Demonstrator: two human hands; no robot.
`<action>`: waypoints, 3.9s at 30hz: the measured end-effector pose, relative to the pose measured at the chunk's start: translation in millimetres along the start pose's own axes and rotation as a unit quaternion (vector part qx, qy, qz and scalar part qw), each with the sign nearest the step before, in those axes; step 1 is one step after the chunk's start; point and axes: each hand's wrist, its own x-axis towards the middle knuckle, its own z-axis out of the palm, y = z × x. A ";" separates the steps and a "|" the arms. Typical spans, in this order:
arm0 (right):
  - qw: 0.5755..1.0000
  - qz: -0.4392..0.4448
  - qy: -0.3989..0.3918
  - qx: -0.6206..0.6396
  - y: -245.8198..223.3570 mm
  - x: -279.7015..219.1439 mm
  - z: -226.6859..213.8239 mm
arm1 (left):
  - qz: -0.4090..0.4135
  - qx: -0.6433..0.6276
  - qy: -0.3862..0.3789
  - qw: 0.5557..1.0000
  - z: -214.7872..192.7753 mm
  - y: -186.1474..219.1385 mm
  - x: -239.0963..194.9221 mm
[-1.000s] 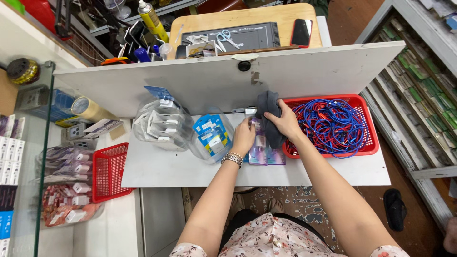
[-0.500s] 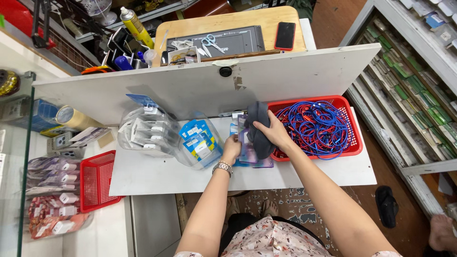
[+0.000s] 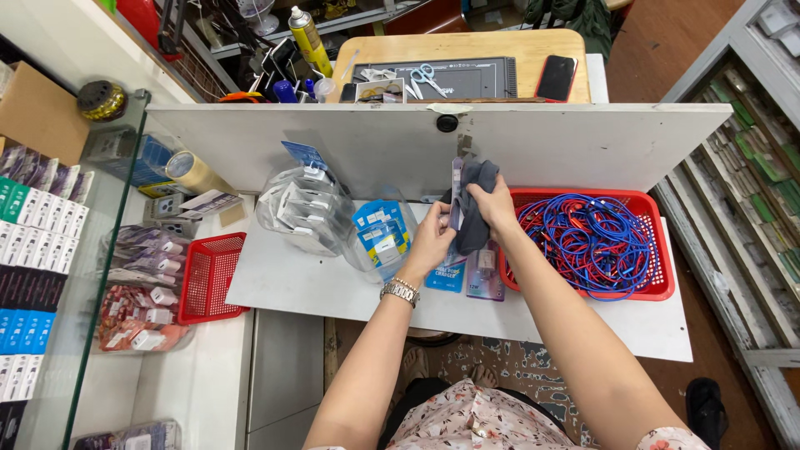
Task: The person wipes the packaging of various electronic accessories, including chargers and cables, using a dark cloth. They handle items one by one, wiping the surfaces and then placing them into clear plastic containers or back onto the counter.
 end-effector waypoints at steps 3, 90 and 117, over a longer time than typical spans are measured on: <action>0.998 0.009 -0.014 0.060 -6.1 -0.1 -4.0 | -0.084 -0.136 -0.004 0.987 -6.1 2.5 -2.0; 0.976 -0.200 -0.004 -0.086 -28.4 -90.9 26.9 | -0.074 -0.369 0.118 0.919 12.1 9.0 23.8; 0.911 -0.327 -0.135 -0.212 -79.9 -41.8 64.1 | 0.221 0.226 0.192 0.929 -50.1 65.2 -15.7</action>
